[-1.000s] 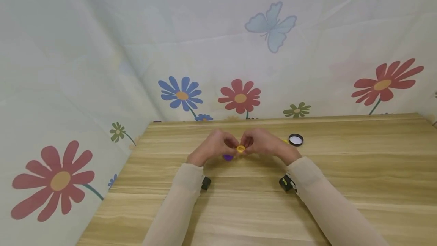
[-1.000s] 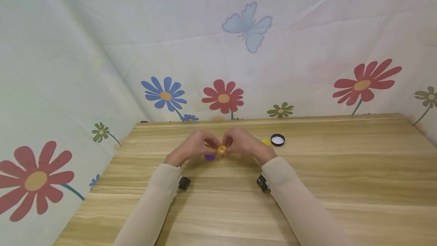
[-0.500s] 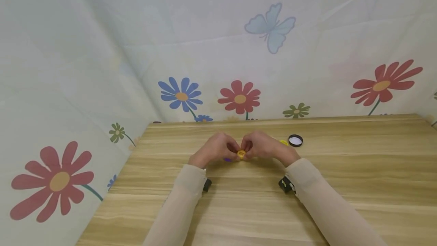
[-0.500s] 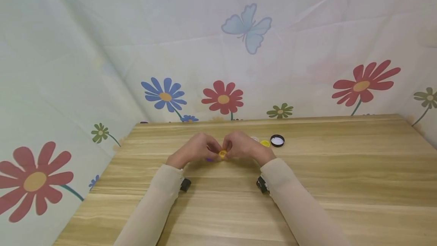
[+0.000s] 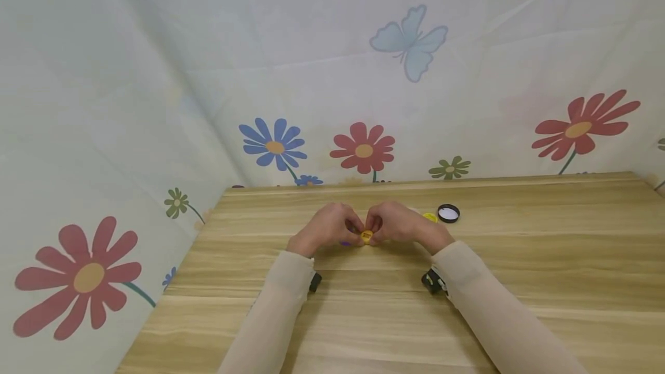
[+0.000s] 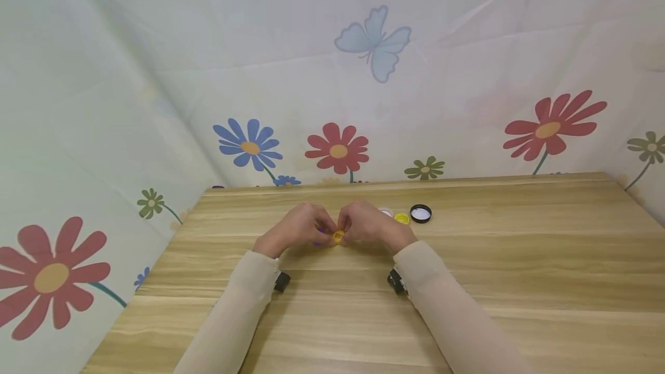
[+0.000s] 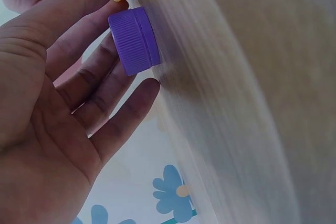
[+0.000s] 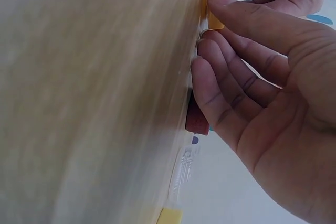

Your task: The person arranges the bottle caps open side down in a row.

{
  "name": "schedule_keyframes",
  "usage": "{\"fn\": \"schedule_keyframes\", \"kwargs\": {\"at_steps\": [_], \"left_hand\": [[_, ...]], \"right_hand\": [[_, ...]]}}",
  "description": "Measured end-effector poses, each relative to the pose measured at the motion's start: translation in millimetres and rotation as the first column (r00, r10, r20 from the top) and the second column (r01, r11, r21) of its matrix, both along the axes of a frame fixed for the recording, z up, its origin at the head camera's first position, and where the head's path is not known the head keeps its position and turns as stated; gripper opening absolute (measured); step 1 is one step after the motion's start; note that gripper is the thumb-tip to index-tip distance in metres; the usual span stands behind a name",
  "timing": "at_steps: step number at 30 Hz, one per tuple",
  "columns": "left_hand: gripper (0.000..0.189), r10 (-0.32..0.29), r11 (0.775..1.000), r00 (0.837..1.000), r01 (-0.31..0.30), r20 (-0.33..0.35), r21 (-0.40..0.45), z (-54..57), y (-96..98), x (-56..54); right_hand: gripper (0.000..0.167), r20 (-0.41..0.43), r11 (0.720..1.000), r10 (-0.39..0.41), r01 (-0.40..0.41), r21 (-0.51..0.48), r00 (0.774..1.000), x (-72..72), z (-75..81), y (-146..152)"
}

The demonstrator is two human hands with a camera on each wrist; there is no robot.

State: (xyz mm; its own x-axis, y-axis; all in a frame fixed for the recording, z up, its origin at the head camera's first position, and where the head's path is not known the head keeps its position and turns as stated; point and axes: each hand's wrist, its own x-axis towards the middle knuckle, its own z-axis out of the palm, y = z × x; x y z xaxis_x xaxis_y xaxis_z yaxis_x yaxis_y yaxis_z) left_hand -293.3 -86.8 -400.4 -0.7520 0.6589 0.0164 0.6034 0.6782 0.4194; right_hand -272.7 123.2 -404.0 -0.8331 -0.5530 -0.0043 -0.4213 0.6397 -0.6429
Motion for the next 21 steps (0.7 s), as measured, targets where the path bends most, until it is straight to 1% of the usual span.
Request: {"fn": "schedule_keyframes", "kwargs": {"at_steps": [8, 14, 17, 21], "left_hand": [[0.018, -0.003, 1.0, 1.0, 0.003, 0.005, -0.009, 0.3, 0.2, 0.3], [0.02, 0.006, 1.0, 1.0, -0.006, 0.031, -0.004, -0.5, -0.6, 0.8], [0.021, 0.007, 1.0, 0.999, -0.008, 0.051, 0.009, -0.4, -1.7, 0.5], [0.024, 0.034, 0.998, 0.992, -0.04, 0.12, 0.049, 0.3, -3.9, -0.3]], "right_hand": [[0.016, -0.01, 1.0, -0.005, 0.005, 0.013, 1.0, 0.8, -1.9, -1.1], [0.017, -0.01, 1.0, 0.002, -0.002, 0.009, 1.0, 1.4, -2.8, -1.2], [0.017, -0.012, 1.0, -0.002, 0.002, 0.012, 1.0, 2.4, -1.6, -0.9], [0.017, 0.0, 1.0, -0.013, 0.013, 0.003, 1.0, 4.1, 2.2, 0.0]]}}
